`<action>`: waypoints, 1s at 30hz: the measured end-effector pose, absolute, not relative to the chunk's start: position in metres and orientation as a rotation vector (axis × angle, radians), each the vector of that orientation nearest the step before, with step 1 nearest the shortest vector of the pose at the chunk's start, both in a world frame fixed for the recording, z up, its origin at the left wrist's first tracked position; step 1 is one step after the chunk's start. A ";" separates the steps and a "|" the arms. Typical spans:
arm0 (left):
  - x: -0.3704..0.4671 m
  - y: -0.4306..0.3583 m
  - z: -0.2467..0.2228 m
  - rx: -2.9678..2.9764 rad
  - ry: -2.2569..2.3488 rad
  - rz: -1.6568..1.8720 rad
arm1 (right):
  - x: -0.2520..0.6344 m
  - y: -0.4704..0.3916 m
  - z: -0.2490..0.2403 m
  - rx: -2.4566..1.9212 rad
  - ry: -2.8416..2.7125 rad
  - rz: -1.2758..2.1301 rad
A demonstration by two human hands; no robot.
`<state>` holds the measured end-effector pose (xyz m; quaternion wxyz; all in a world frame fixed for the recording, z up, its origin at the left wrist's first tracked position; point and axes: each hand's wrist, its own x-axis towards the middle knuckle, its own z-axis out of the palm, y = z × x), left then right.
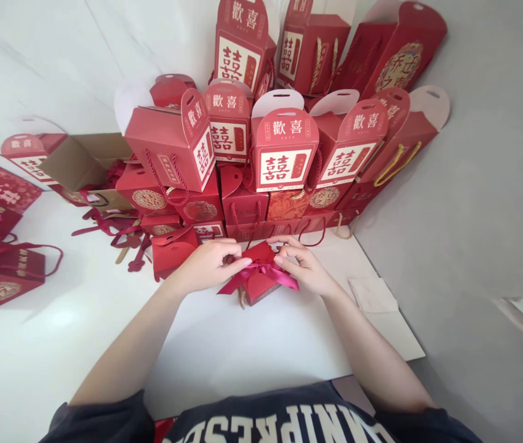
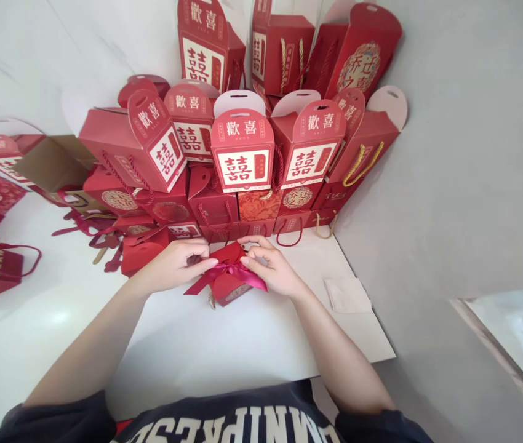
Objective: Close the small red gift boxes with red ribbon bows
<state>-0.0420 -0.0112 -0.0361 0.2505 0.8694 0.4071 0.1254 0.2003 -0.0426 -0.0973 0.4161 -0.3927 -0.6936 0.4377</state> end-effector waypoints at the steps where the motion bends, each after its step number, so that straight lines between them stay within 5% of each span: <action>1: -0.040 -0.011 -0.039 2.315 1.091 0.337 | 0.201 -0.042 -0.098 -1.000 -1.729 1.089; 30: -0.031 -0.010 -0.056 2.062 1.199 0.435 | 0.233 -0.044 -0.090 -1.124 -1.752 1.715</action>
